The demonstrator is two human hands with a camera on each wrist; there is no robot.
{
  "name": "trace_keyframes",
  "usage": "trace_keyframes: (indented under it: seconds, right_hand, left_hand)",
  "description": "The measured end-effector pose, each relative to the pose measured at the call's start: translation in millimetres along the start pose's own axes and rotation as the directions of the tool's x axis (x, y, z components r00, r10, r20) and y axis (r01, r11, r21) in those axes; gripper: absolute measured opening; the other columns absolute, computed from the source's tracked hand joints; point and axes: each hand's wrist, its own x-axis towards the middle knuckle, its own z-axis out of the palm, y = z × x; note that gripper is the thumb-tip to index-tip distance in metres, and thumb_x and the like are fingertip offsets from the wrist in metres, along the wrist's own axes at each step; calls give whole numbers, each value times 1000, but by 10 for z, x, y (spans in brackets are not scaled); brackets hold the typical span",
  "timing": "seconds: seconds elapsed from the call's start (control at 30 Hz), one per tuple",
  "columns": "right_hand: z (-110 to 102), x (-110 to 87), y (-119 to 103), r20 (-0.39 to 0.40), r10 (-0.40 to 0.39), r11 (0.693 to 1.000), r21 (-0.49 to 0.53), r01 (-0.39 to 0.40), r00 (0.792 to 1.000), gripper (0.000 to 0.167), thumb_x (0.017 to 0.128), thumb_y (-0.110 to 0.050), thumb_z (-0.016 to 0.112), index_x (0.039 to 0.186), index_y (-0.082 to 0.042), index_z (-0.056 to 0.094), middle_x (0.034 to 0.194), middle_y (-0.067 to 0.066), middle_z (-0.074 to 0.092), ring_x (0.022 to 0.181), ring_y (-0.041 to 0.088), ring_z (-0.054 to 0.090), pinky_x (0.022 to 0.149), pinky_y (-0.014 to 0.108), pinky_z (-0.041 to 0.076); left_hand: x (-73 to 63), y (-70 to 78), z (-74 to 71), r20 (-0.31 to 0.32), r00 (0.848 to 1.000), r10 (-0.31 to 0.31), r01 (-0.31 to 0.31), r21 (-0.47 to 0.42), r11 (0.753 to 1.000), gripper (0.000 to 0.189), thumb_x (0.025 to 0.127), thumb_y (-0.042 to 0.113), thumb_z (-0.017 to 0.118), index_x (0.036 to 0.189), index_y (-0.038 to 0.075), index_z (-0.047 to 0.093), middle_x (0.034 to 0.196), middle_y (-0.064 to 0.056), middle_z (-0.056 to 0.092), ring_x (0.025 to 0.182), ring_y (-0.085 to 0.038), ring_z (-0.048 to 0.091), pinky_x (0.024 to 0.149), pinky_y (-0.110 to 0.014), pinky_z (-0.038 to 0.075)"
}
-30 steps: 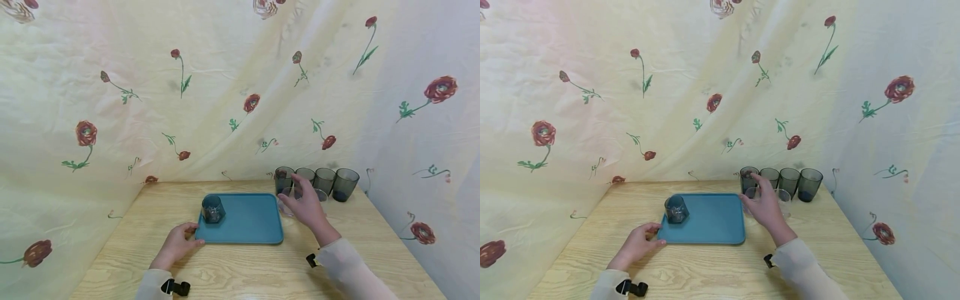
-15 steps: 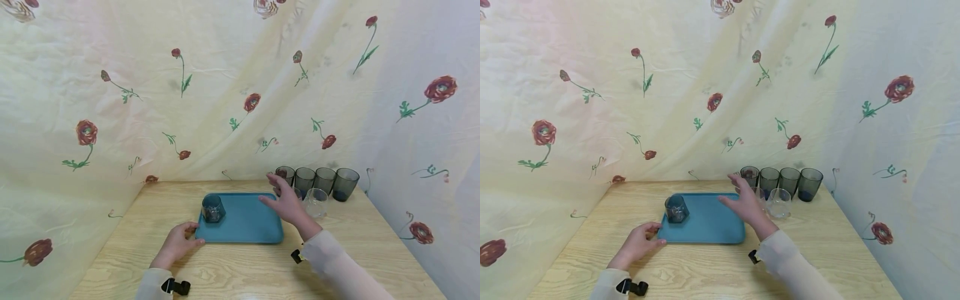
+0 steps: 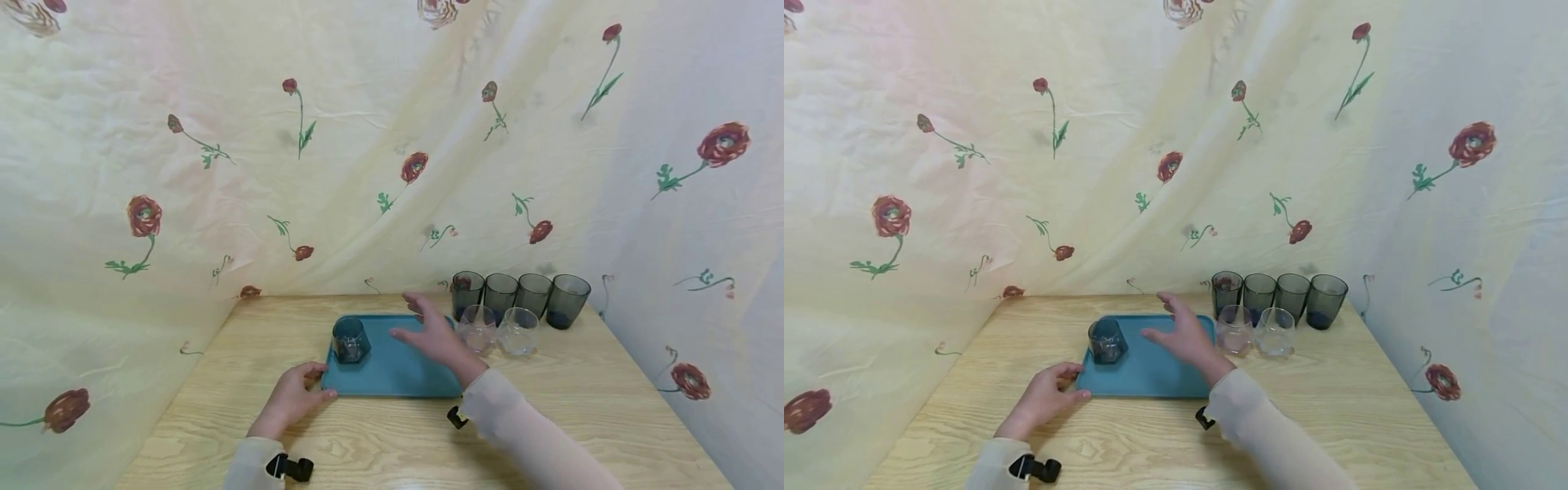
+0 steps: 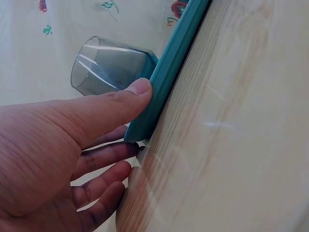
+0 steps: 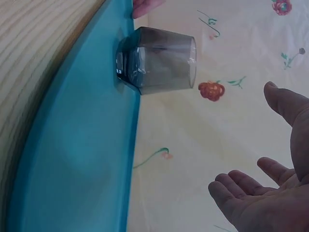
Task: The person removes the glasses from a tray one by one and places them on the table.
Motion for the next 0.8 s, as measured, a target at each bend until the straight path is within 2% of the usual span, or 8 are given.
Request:
trace_keyframes:
  seconds: [0.23, 0.43, 0.63, 0.8]
  right_hand:
    - [247, 85, 3, 59, 48, 998, 31, -49, 997, 85, 91, -32, 86, 161, -20, 39, 163, 9, 42, 147, 39, 41, 116, 59, 40]
    - [429, 150, 15, 102, 71, 997, 9, -73, 992, 89, 91, -34, 85, 164, -21, 35, 166, 8, 36, 148, 45, 38, 113, 59, 43]
    - [599, 199, 47, 124, 92, 996, -17, -91, 988, 96, 89, -39, 87, 165, -20, 32, 167, 9, 35, 146, 46, 41, 110, 60, 45]
    - [740, 227, 108, 136, 91, 996, -35, -87, 986, 100, 87, -40, 88, 165, -16, 31, 167, 10, 35, 147, 41, 41, 108, 59, 47]
  left_hand:
    - [8, -8, 0, 3, 1000, 9, -9, -3, 1000, 60, 85, 35, 90, 136, 13, 68, 132, -5, 69, 117, -28, 66, 96, -51, 56]
    - [5, 28, -12, -5, 1000, 10, -10, 0, 1000, 59, 84, 33, 91, 135, 13, 69, 130, -5, 70, 116, -28, 66, 97, -51, 56]
    - [-1, 36, -19, -9, 1000, 18, -18, 3, 1000, 60, 84, 33, 91, 135, 10, 68, 130, -7, 69, 117, -30, 66, 97, -51, 56]
    - [2, 8, -3, -7, 1000, 13, -13, 7, 1000, 60, 84, 34, 91, 135, 12, 69, 130, -5, 70, 117, -28, 67, 97, -50, 57]
